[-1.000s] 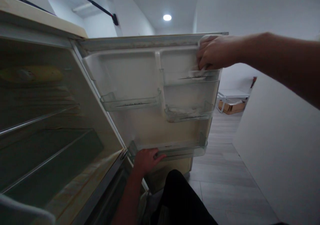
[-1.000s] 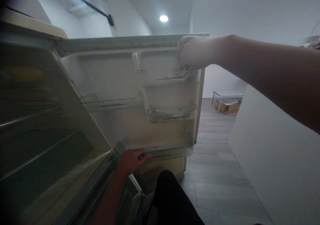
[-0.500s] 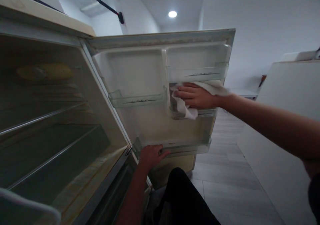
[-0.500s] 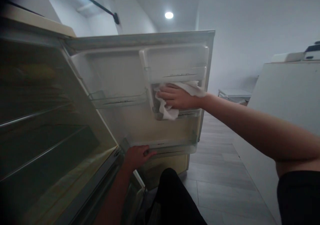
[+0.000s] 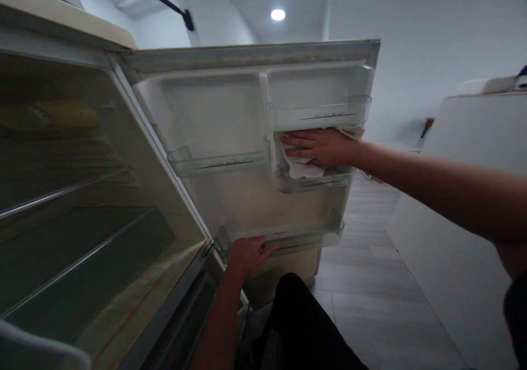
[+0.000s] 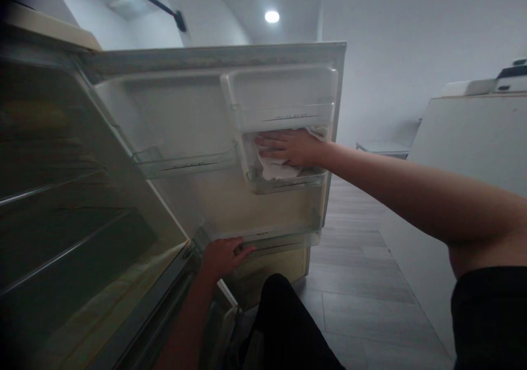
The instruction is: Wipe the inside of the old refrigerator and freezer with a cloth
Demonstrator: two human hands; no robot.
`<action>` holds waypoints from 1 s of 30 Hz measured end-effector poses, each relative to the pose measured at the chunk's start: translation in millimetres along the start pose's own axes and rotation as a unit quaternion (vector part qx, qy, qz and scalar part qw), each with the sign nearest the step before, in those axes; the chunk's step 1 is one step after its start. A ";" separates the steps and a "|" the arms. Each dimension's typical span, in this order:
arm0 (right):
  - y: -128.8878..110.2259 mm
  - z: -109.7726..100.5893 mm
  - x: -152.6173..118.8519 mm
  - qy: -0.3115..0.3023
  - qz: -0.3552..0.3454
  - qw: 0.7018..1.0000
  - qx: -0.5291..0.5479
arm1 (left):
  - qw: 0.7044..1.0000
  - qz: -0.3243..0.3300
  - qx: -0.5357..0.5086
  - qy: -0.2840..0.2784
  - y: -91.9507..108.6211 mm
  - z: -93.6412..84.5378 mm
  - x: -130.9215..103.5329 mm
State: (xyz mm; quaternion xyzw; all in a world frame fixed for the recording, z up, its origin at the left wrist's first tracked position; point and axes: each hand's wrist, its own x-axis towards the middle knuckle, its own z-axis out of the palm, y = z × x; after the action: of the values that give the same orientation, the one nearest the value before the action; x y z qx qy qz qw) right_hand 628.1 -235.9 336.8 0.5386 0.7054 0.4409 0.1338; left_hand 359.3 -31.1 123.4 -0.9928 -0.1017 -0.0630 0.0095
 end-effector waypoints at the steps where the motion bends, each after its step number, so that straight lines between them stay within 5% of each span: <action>1: 1.1 -1.0 -7.5 -0.004 0.007 1.000 -0.012 | 1.000 0.001 0.001 0.000 -0.1 0.3 0.2; 6: 0.5 -3.9 -29.7 0.001 0.039 0.998 -0.058 | 1.000 0.007 0.006 0.008 -1.7 3.5 0.8; 12: -3.3 -4.9 -9.0 0.005 0.005 0.999 -0.045 | 1.000 0.008 0.010 0.025 0.9 4.9 2.3; 17: -0.2 3.5 16.3 0.011 -0.043 0.998 0.039 | 0.999 0.013 0.007 0.041 3.3 4.4 4.1; 23: 10.6 6.5 1.6 -0.026 -0.013 0.987 0.160 | 0.999 0.001 0.008 0.042 4.1 6.9 5.6; 26: 2.8 -7.6 -5.6 -0.037 0.041 0.965 0.257 | 0.999 0.003 0.015 0.042 3.5 8.3 6.0; 30: -23.3 -30.8 5.6 -0.068 0.121 0.884 0.446 | 0.999 0.015 0.019 0.042 1.5 8.2 5.1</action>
State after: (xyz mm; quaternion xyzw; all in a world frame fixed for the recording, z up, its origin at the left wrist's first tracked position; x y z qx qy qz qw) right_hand 590.6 -246.4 338.3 0.6509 0.7464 0.0551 -0.1271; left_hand 365.6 -31.2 115.9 -0.9903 -0.0874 -0.1029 0.0337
